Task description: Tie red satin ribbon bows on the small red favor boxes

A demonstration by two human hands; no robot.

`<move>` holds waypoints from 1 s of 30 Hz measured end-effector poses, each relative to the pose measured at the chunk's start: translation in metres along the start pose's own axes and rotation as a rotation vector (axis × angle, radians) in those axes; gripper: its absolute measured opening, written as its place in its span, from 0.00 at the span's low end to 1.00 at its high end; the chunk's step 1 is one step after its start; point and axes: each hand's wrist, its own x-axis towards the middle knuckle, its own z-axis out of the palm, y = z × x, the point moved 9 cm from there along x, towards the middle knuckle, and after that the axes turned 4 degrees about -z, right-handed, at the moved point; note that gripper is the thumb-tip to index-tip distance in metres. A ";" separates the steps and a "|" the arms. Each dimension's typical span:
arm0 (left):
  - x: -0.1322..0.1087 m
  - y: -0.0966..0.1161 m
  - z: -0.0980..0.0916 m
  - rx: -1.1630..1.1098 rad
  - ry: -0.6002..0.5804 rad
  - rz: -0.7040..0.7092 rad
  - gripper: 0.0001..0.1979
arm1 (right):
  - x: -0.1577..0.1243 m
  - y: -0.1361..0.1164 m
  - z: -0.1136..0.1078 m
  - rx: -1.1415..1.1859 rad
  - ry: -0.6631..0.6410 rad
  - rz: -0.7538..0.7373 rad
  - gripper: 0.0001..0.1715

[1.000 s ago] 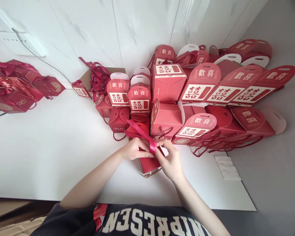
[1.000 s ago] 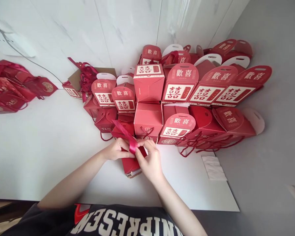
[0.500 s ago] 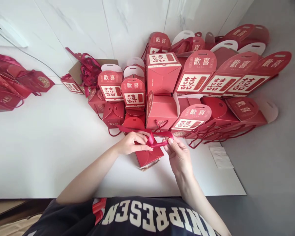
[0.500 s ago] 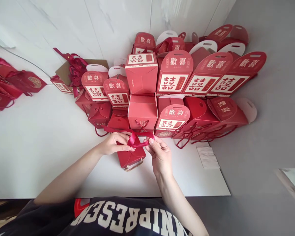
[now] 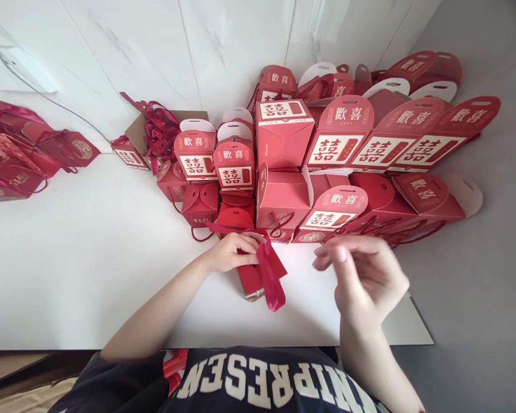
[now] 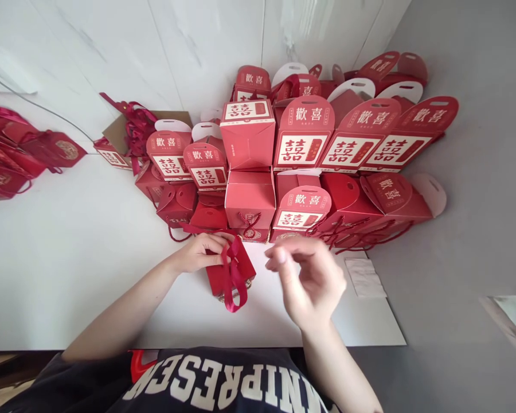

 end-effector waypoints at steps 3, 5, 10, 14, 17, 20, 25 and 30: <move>0.000 0.001 0.001 0.002 0.006 0.012 0.13 | -0.019 0.000 0.032 -0.199 -0.409 -0.091 0.06; -0.001 0.002 0.001 0.010 0.013 0.018 0.12 | -0.036 0.020 0.048 -0.332 -0.556 -0.021 0.13; -0.002 0.004 0.000 0.071 0.045 0.005 0.09 | -0.058 0.055 0.076 -0.479 -0.656 0.059 0.09; -0.002 0.006 0.001 0.087 0.032 0.003 0.09 | -0.053 0.062 0.070 -0.389 -0.665 0.179 0.14; -0.003 0.005 0.000 0.082 0.036 -0.009 0.10 | -0.046 0.064 0.058 -0.329 -0.678 0.258 0.15; -0.004 0.004 0.000 0.065 0.035 -0.021 0.09 | -0.038 0.070 0.043 -0.384 -0.642 0.319 0.12; -0.005 0.003 0.001 0.056 0.023 -0.011 0.09 | -0.038 0.076 0.037 -0.398 -0.742 0.367 0.17; -0.005 0.004 0.001 0.039 0.010 -0.025 0.09 | -0.041 0.099 0.035 -0.252 -0.765 0.528 0.25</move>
